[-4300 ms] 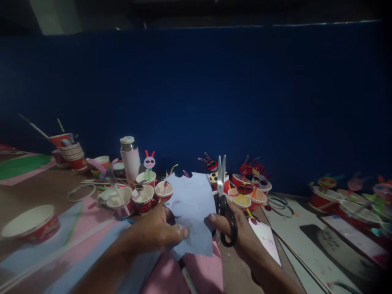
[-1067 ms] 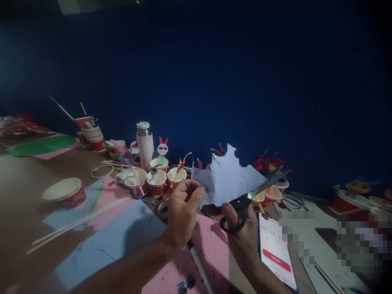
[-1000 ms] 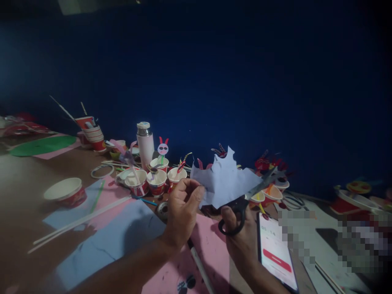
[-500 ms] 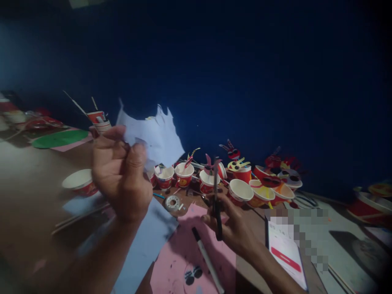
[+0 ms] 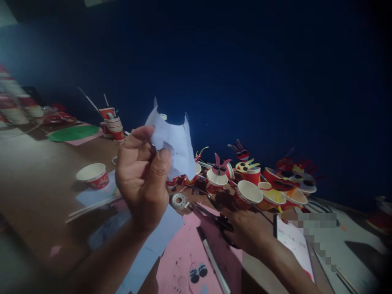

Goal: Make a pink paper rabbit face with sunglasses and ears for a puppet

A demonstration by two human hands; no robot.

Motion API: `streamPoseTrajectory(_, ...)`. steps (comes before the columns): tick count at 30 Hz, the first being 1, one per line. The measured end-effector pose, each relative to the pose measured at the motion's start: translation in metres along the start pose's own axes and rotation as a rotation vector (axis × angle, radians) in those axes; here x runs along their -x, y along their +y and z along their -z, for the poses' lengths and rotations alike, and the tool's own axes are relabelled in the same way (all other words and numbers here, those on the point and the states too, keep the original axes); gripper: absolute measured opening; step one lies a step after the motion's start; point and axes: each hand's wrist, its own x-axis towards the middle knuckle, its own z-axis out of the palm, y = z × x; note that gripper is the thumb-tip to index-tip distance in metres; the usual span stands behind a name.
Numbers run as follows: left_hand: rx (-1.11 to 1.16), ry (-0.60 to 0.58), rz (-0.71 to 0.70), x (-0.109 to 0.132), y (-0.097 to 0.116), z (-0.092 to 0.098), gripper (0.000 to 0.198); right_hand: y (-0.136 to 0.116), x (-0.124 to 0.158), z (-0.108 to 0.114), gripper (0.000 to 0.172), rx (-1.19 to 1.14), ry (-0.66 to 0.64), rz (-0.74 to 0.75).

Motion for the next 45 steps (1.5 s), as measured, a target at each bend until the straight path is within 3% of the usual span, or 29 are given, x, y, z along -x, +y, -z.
streamPoseTrajectory(3,0.048,-0.036,0.024,0.006,-0.001,-0.002,0.024,-0.007,-0.001,-0.002,0.019,-0.006,-0.026,0.023)
streamPoseTrajectory(10,0.058,-0.120,0.177,0.013,-0.007,-0.002,0.026,-0.018,-0.001,-0.010,0.031,-0.023,-0.055,0.061)
streamPoseTrajectory(16,0.109,-0.167,0.270,0.020,-0.010,-0.004,0.027,-0.018,0.001,-0.011,0.028,-0.042,-0.053,0.061)
streamPoseTrajectory(23,0.180,-0.204,0.491,0.037,-0.014,-0.012,0.025,-0.019,0.006,0.011,0.022,-0.122,0.022,0.042)
streamPoseTrajectory(25,0.192,-0.233,0.532,0.041,-0.017,-0.011,0.025,-0.023,0.013,0.020,0.030,-0.273,0.047,0.094)
streamPoseTrajectory(29,0.215,-0.243,0.609,0.048,-0.023,-0.012,0.026,-0.043,0.026,0.020,0.043,-1.160,0.057,0.259)
streamPoseTrajectory(31,0.197,-0.231,0.653,0.052,-0.025,-0.014,0.027,-0.055,0.027,0.013,0.046,-1.398,0.137,0.239)
streamPoseTrajectory(34,0.146,-0.232,0.711,0.060,-0.026,-0.017,0.031,-0.068,0.021,0.005,0.049,-1.661,0.357,0.128)
streamPoseTrajectory(37,0.130,-0.253,0.746,0.068,-0.026,-0.019,0.036,-0.070,0.014,0.004,0.046,-1.858,0.578,-0.033)
streamPoseTrajectory(39,0.121,-0.277,0.770,0.073,-0.025,-0.021,0.038,-0.068,0.012,0.003,0.045,-1.983,0.642,-0.088)
streamPoseTrajectory(42,0.150,-0.287,0.829,0.076,-0.023,-0.023,0.038,-0.064,0.013,-0.003,0.047,-2.056,0.618,-0.092)
streamPoseTrajectory(45,0.257,-0.239,0.908,0.074,-0.023,-0.026,0.040,-0.059,0.018,-0.010,0.048,-1.872,0.573,-0.145)
